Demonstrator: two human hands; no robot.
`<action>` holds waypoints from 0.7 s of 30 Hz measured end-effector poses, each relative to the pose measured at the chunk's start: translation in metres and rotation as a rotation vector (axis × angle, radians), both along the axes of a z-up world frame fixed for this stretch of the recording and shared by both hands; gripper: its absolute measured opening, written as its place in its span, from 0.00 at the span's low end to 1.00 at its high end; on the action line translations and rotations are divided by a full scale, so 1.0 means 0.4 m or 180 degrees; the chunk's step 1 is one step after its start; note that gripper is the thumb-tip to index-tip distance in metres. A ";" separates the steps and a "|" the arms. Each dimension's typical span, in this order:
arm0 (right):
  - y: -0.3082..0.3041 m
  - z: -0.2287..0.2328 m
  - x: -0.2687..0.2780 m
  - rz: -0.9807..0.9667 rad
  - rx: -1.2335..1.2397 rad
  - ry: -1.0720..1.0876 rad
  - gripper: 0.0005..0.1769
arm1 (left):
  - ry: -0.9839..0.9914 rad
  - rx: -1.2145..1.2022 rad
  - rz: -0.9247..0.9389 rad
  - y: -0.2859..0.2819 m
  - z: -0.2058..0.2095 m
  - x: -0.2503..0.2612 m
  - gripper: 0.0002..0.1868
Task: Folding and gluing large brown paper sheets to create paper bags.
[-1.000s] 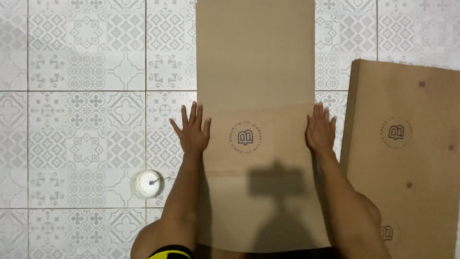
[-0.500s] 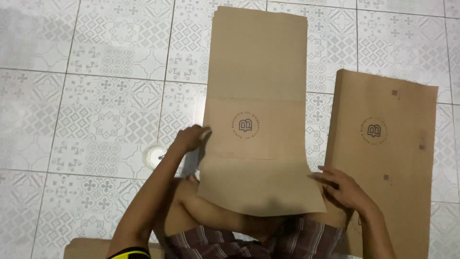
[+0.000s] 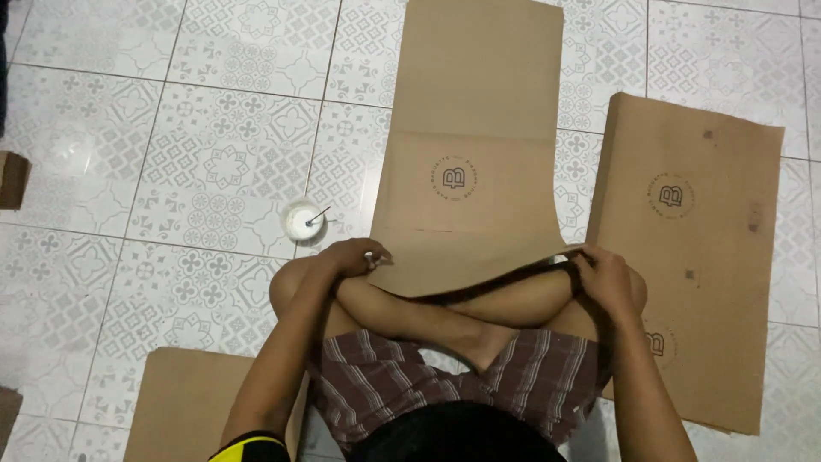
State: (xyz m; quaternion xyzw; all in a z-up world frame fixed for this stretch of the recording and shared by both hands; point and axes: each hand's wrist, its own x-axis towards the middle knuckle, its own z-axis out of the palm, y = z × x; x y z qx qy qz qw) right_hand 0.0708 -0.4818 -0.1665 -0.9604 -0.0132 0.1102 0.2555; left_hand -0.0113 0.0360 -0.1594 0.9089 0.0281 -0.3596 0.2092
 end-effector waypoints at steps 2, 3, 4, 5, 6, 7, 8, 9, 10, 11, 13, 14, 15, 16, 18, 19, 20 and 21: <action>0.033 0.028 0.025 -0.0085 0.0336 -0.0309 0.11 | -0.0064 -0.0224 0.0155 0.017 -0.019 0.010 0.23; 0.045 0.041 0.030 -0.0168 0.0651 -0.0581 0.13 | -0.0091 -0.0468 0.0315 0.023 -0.033 0.008 0.26; 0.040 0.017 0.046 -0.0174 0.0650 -0.0582 0.13 | -0.0091 -0.0469 0.0308 0.007 0.011 -0.003 0.26; 0.037 -0.007 0.069 -0.0266 0.0870 -0.0627 0.11 | -0.0442 -0.0907 0.0436 -0.006 0.056 -0.009 0.23; 0.034 -0.029 0.093 -0.0358 0.1091 -0.0672 0.09 | -0.0795 -0.1343 0.0563 -0.020 0.102 -0.014 0.21; 0.040 -0.033 0.095 -0.0361 0.1095 -0.0678 0.09 | -0.0801 -0.1340 0.0558 -0.021 0.097 -0.017 0.21; 0.045 -0.037 0.099 -0.0524 0.1313 -0.0792 0.11 | -0.0939 -0.1175 0.0682 -0.022 0.092 -0.019 0.25; 0.052 -0.043 0.099 -0.0702 0.1536 -0.0902 0.13 | -0.1072 -0.1005 0.0793 -0.021 0.087 -0.020 0.30; 0.057 -0.048 0.098 -0.0717 0.1545 -0.0906 0.13 | -0.1072 -0.0997 0.0776 -0.008 0.065 -0.015 0.30; 0.058 -0.050 0.099 -0.0840 0.1828 -0.0929 0.13 | -0.1092 -0.1173 0.0936 0.002 0.042 -0.009 0.30; 0.057 -0.066 0.104 -0.0947 0.2107 -0.0946 0.13 | -0.1111 -0.1353 0.1111 -0.006 0.031 0.001 0.30; 0.054 -0.080 0.110 -0.1021 0.2217 -0.0949 0.13 | -0.1250 -0.1430 0.1229 -0.022 0.042 0.005 0.24; 0.052 -0.096 0.115 -0.1107 0.2328 -0.0958 0.13 | -0.1389 -0.1507 0.1334 -0.038 0.052 0.013 0.21; 0.053 -0.105 0.118 -0.1104 0.2326 -0.0959 0.13 | -0.1390 -0.1509 0.1337 -0.036 0.027 0.023 0.21; 0.058 -0.124 0.124 -0.1050 0.2264 -0.0824 0.13 | -0.1543 -0.1226 0.1547 -0.029 -0.020 0.039 0.19; 0.077 -0.107 0.109 -0.1043 0.2266 -0.0825 0.13 | -0.1548 -0.1225 0.1553 -0.027 -0.005 0.037 0.19; 0.096 -0.090 0.096 -0.0844 0.2507 -0.0761 0.17 | -0.1583 -0.1220 0.1783 -0.025 0.010 0.036 0.18; 0.109 -0.074 0.079 -0.0659 0.2742 -0.0697 0.33 | -0.1607 -0.1216 0.1999 -0.027 0.025 0.038 0.17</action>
